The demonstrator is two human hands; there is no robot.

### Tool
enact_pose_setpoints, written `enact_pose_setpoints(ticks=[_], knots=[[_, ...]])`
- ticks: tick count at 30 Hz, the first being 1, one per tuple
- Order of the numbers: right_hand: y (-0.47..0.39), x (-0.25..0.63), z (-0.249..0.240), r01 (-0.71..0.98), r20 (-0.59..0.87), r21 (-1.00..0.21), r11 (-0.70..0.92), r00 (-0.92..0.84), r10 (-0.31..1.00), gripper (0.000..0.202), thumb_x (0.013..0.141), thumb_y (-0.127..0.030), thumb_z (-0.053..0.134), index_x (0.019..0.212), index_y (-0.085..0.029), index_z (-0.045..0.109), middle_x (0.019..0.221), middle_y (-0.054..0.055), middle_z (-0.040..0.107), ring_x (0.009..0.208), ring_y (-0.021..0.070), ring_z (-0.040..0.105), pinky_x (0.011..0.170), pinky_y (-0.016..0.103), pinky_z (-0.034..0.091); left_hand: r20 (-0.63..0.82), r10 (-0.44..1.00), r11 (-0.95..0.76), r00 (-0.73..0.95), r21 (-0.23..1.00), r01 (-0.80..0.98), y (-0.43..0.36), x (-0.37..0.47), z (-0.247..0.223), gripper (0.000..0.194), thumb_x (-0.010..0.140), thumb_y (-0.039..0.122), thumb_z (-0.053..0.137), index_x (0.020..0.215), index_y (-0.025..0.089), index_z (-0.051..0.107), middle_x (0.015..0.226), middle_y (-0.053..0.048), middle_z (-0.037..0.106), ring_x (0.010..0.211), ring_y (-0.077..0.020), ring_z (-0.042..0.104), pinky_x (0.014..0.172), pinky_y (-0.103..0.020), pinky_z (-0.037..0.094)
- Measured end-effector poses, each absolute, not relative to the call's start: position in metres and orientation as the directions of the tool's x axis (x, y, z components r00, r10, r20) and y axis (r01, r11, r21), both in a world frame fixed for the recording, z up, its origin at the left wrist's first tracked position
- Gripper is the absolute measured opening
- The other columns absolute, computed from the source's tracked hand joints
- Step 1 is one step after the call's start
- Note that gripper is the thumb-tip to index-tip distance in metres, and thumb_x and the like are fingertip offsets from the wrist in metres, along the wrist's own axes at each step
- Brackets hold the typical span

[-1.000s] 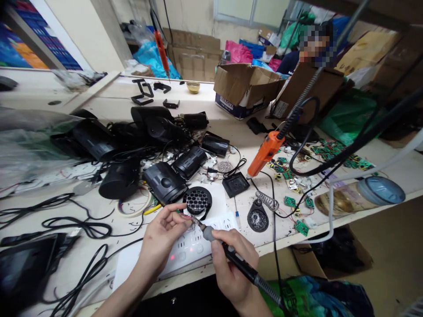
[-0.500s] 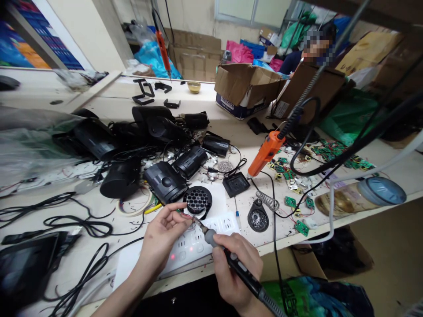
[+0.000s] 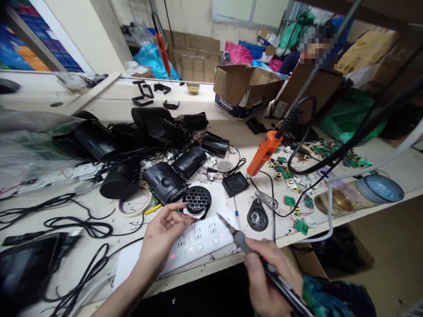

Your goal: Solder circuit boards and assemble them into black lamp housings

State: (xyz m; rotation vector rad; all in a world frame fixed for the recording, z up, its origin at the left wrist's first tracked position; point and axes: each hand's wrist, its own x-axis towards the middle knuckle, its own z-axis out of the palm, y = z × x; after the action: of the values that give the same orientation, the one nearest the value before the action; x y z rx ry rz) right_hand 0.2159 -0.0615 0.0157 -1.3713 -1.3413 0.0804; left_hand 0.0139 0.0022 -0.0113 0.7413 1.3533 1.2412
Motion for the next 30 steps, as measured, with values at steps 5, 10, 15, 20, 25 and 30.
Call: enact_pose_setpoints(ticks=[5, 10, 15, 20, 25, 30], knots=[[-0.055, 0.248, 0.029, 0.603, 0.637, -0.767, 0.218, 0.678, 0.366, 0.007, 0.073, -0.021, 0.068, 0.076, -0.016, 0.072, 0.060, 0.000, 0.064, 0.041, 0.0150, 0.052, 0.041, 0.030, 0.038, -0.297, 0.933, 0.257, -0.201, 0.945, -0.201, 0.002, 0.014, -0.012, 0.039, 0.059, 0.025, 0.077, 0.095, 0.016, 0.065, 0.055, 0.006, 0.058, 0.071, -0.0172, 0.064, 0.078, -0.031, 0.051], [-0.047, 0.269, 0.034, 0.629, 0.662, -0.750, 0.205, 0.715, 0.224, 0.010, 0.071, -0.024, 0.074, 0.071, -0.015, 0.071, 0.059, 0.000, 0.064, 0.040, 0.0135, 0.050, 0.040, 0.030, 0.038, -0.284, 0.937, 0.250, -0.202, 0.952, -0.178, 0.001, 0.012, -0.020, 0.041, 0.060, 0.029, 0.077, 0.097, 0.016, 0.065, 0.056, 0.005, 0.060, 0.073, -0.0192, 0.066, 0.078, -0.032, 0.051], [-0.041, 0.272, 0.025, 0.632, 0.650, -0.751, 0.192, 0.654, 0.386, 0.017, 0.077, -0.029, 0.073, 0.076, -0.012, 0.073, 0.057, 0.000, 0.063, 0.042, 0.0115, 0.053, 0.041, 0.026, 0.041, -0.281, 0.938, 0.244, -0.205, 0.952, -0.187, 0.002, 0.011, -0.023, 0.042, 0.058, 0.028, 0.078, 0.097, 0.016, 0.065, 0.056, 0.006, 0.060, 0.070, -0.0179, 0.065, 0.076, -0.030, 0.052], [-0.032, 0.273, 0.013, 0.601, 0.515, -0.797, 0.062, 0.623, 0.589, 0.026, 0.082, -0.037, 0.070, 0.083, -0.012, 0.073, 0.064, 0.003, 0.067, 0.046, 0.0121, 0.058, 0.044, 0.024, 0.048, -0.297, 0.938, 0.259, -0.176, 0.943, -0.211, 0.001, 0.013, -0.013, 0.041, 0.062, 0.025, 0.078, 0.099, 0.016, 0.064, 0.059, 0.006, 0.059, 0.073, -0.0159, 0.064, 0.078, -0.028, 0.050], [-0.032, 0.277, -0.001, 0.592, 0.358, -0.800, -0.100, 0.604, 0.713, 0.044, 0.077, -0.048, 0.073, 0.107, -0.016, 0.069, 0.076, 0.004, 0.069, 0.055, 0.0152, 0.063, 0.055, 0.028, 0.053, -0.296, 0.940, 0.258, -0.172, 0.943, -0.210, 0.003, 0.014, -0.008, 0.042, 0.062, 0.027, 0.079, 0.099, 0.016, 0.063, 0.060, 0.006, 0.060, 0.072, -0.0159, 0.063, 0.076, -0.028, 0.049], [-0.044, 0.272, -0.022, 0.393, 0.213, -0.915, -0.089, 0.661, 0.719, 0.056, 0.073, -0.048, 0.078, 0.112, -0.015, 0.056, 0.065, -0.001, 0.065, 0.053, 0.0158, 0.062, 0.052, 0.027, 0.052, -0.285, 0.943, 0.252, -0.173, 0.949, -0.190, 0.009, 0.014, -0.006, 0.044, 0.063, 0.032, 0.079, 0.100, 0.016, 0.062, 0.061, 0.006, 0.058, 0.069, -0.0152, 0.061, 0.073, -0.027, 0.047]])
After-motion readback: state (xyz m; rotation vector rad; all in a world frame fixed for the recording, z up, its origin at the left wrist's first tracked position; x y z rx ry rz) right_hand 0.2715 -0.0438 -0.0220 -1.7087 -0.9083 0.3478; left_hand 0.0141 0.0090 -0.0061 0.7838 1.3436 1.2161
